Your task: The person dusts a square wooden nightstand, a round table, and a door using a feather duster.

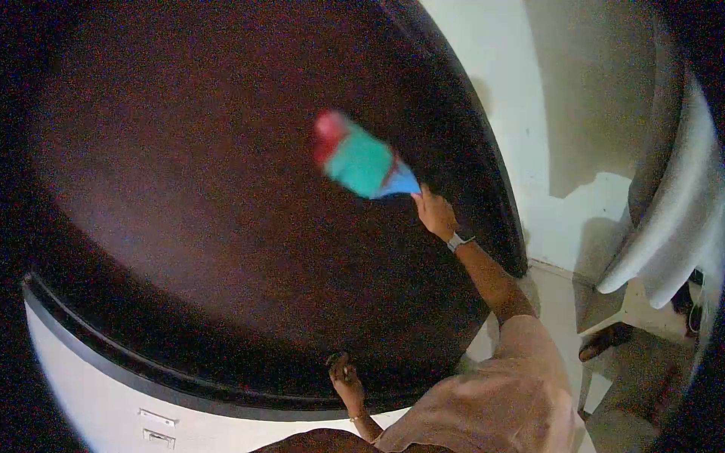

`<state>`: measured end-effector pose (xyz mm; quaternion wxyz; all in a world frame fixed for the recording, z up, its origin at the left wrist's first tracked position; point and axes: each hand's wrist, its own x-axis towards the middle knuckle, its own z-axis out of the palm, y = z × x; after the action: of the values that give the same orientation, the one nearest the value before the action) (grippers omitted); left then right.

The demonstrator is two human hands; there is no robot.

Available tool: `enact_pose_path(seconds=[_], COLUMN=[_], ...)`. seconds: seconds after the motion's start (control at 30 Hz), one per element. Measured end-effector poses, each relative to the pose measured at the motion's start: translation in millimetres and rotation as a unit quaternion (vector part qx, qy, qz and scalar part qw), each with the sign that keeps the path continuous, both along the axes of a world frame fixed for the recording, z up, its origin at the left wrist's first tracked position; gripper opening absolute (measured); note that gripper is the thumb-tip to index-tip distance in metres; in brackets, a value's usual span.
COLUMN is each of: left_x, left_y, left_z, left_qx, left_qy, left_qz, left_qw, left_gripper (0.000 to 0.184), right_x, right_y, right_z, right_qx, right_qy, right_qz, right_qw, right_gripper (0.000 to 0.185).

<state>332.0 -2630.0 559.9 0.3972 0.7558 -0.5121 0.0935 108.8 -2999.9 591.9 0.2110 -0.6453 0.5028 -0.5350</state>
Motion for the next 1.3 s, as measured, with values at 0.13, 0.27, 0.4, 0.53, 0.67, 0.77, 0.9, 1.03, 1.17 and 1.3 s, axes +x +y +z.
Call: enact_pose_path(seconds=[0.13,0.27,0.4,0.53,0.67,0.77,0.9,1.03,1.17,1.3], left_x=[3.8,2.4,7.5,2.3,4.3,-4.7,0.8,-2.8,2.8,-0.5], left_y=[-1.8,-1.2,4.5,-1.5,-2.0,-2.7,-1.8,-3.9,-2.4,-2.5], left_z=[-5.4,-8.4,-10.5,-9.3,-11.3,-3.6,-5.6,0.1,-5.9,-0.4], left_qx=[0.045,0.012,0.031,0.045,0.053,0.053,0.059,0.054,0.061,0.065], left_qy=[-0.032,-0.028,0.000,-0.032,-0.034,-0.005,-0.027,-0.040,-0.026,0.064], left_qz=[0.013,-0.025,-0.023,-0.038,-0.052,-0.043,-0.022,-0.029,-0.023,0.004], left_qw=[0.998,0.999,0.999,0.998,0.997,0.998,0.998,0.997,0.998,0.996], left_gripper=[0.024,0.023,0.025,0.027,0.030,0.032,0.034,0.033,0.031,0.030], right_x=[13.5,8.3,34.0,38.4,67.0,54.1,33.0,45.5,29.9,44.6], right_y=[-8.8,8.4,24.7,62.0,56.8,62.6,70.4,81.3,101.1,94.1], right_z=[-13.9,-43.9,-103.6,-142.9,-164.2,-110.0,-45.9,-43.2,-47.9,-106.6], right_qx=[-0.097,0.010,0.020,0.119,0.037,0.005,0.047,-0.046,-0.085,-0.141], right_qy=[-0.123,-0.059,-0.128,-0.053,-0.190,-0.161,-0.156,-0.049,0.196,-0.014], right_qz=[-0.065,0.034,-0.049,0.003,-0.069,-0.073,0.063,0.128,0.174,0.120], right_qw=[0.985,0.998,0.990,0.991,0.979,0.984,0.985,0.990,0.961,0.983], right_gripper=[0.031,0.035,0.032,0.035,0.034,0.031,0.028,0.030,0.026,0.036])
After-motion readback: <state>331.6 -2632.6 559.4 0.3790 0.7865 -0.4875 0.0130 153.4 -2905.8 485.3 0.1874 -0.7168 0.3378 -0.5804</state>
